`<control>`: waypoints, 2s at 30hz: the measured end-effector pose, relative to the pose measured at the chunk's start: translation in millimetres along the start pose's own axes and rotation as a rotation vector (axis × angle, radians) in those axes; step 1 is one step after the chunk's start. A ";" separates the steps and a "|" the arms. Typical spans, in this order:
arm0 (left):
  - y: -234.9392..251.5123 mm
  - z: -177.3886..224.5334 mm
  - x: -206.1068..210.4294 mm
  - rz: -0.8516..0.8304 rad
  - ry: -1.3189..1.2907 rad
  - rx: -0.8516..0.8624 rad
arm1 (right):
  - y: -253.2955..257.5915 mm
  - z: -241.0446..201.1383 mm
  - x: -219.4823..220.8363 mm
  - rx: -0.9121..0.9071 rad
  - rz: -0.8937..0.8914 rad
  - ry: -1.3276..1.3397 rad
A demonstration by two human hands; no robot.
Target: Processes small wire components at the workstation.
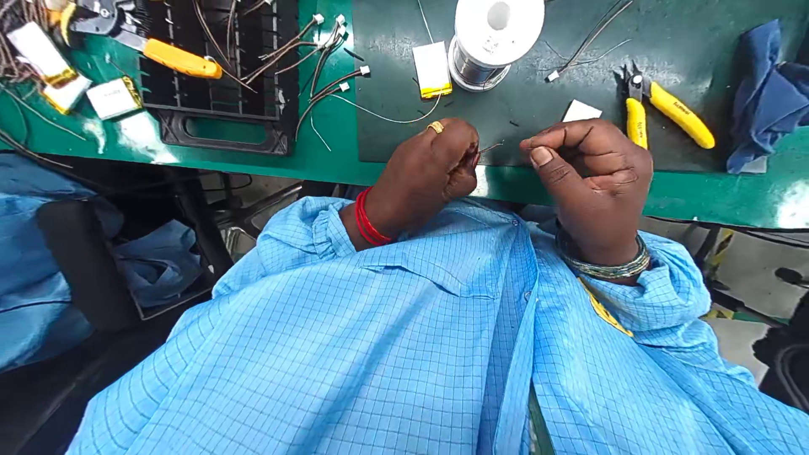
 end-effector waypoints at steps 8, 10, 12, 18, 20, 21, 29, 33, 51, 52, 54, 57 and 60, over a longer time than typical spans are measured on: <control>1.0 5.7 3.8 0.043 -0.632 -0.094 | -2.4 2.7 3.6 -0.044 0.013 0.332; 0.9 6.4 4.3 0.037 -0.653 -0.095 | -2.5 4.2 2.9 -0.040 0.011 0.416; 1.0 6.0 5.7 0.039 -0.681 -0.090 | -3.0 4.4 3.8 -0.031 -0.004 0.463; 3.6 5.2 7.0 0.013 -0.811 -0.062 | -4.0 1.5 8.3 -0.053 -0.033 0.438; 4.2 5.5 7.4 0.014 -0.820 -0.036 | -4.0 0.8 9.3 -0.048 -0.038 0.459; 4.3 5.6 7.9 0.012 -0.815 -0.030 | -4.0 0.8 10.0 -0.038 -0.034 0.474; 3.4 4.0 10.3 0.053 -0.776 -0.009 | -3.7 4.2 14.8 -0.045 -0.047 0.572; 3.8 3.4 11.1 0.061 -0.763 0.002 | -4.7 4.5 14.7 -0.047 -0.042 0.556; 3.1 5.6 9.1 0.059 -0.569 0.022 | -5.9 1.0 12.8 -0.057 -0.033 0.343; 3.1 6.2 9.2 0.064 -0.559 0.024 | -6.2 0.5 13.0 -0.052 -0.032 0.331; 3.2 6.7 9.3 0.060 -0.540 0.026 | -6.4 -0.2 12.9 -0.044 -0.040 0.290; 2.8 6.7 9.7 0.053 -0.535 0.023 | -6.8 -1.5 13.0 -0.045 -0.060 0.232; 3.0 7.2 9.7 0.034 -0.544 0.027 | -7.3 -3.6 14.8 -0.053 -0.081 0.129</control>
Point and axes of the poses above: each hand's wrist, its own y-axis towards the middle knuckle, its own x-axis out of the palm, z = x × y, the point moved 5 cm from there along y, towards the middle knuckle, and after that the axes turned 15 degrees about -z, right-handed, at the moved point
